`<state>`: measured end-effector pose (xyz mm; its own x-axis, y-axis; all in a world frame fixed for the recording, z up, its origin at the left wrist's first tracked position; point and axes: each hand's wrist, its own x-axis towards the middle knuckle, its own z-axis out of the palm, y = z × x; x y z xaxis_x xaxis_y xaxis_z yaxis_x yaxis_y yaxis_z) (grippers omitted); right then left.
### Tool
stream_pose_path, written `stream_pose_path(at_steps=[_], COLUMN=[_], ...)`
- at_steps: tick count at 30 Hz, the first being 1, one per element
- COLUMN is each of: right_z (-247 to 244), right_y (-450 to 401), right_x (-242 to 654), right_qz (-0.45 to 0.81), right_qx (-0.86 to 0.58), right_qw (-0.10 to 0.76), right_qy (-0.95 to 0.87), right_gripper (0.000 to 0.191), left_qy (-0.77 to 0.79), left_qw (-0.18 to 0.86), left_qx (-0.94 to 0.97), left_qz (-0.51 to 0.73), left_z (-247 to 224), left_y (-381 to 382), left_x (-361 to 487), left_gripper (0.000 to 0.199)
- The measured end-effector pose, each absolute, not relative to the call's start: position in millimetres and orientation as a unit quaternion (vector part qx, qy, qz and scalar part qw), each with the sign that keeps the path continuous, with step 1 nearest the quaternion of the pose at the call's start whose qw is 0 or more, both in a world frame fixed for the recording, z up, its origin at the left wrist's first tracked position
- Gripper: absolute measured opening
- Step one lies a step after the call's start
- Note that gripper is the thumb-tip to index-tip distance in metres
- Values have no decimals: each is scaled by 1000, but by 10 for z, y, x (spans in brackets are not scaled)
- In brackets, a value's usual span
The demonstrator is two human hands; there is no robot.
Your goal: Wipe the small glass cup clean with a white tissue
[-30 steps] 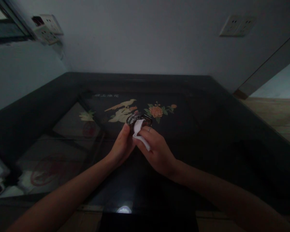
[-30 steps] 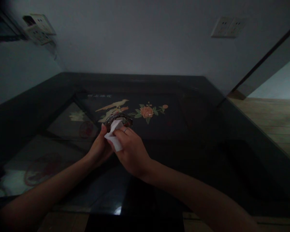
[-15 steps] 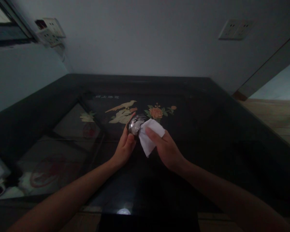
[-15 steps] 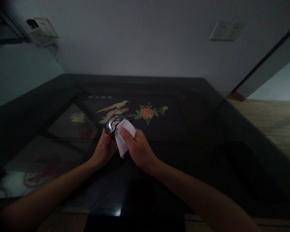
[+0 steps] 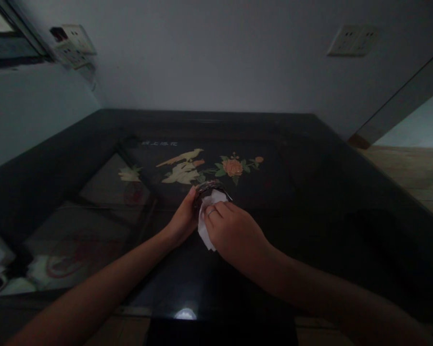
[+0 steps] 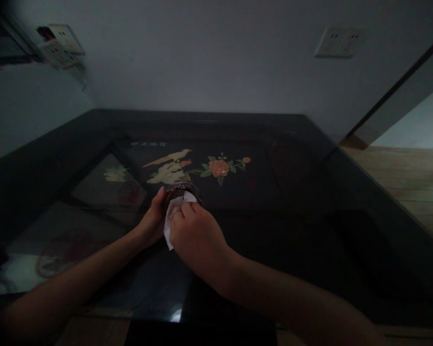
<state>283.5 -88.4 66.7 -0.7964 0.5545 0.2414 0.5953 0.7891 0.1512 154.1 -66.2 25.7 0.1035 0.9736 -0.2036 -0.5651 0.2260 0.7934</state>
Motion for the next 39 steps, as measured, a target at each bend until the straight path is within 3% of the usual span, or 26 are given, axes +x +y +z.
stream_pose_path(at_steps=[4, 7, 12, 15, 17, 20, 25, 30, 35, 39], right_z=[685, 680, 630, 599, 600, 643, 701, 683, 796, 818], right_y=[-900, -885, -842, -811, -803, -829, -894, -825, -749, -770], right_x=[2841, 2837, 2791, 2737, 2705, 2680, 2659, 2710, 2866, 2882], right_qz=[-72, -4, 297, 525, 644, 723, 739, 690, 457, 227], right_qx=[-317, -340, -365, -340, -336, -327, -321, -325, -337, -343], right_qw=[72, 105, 306, 448, 502, 537, 553, 497, 338, 196], right_qy=[-943, -935, -828, -638, -469, -285, -214, -413, -750, -890], right_gripper=[26, 28, 29, 24, 19, 17, 15, 12, 23, 22], left_qy=[364, 371, 329, 315, 310, 305, 301, 310, 309, 323], left_qw=[698, 685, 629, 600, 592, 590, 589, 574, 576, 583], left_qx=[292, 303, 354, 361, 361, 369, 380, 380, 375, 375], left_qz=[544, 549, 609, 641, 650, 650, 646, 655, 657, 645], left_z=[259, 237, 157, 131, 129, 137, 159, 156, 135, 155], left_y=[-672, -674, -645, -639, -648, -672, -688, -660, -652, -657], left_x=[1537, 1518, 1501, 1512, 1524, 1542, 1551, 1515, 1485, 1490], left_gripper=[43, 47, 53, 55, 56, 57, 59, 61, 63, 59])
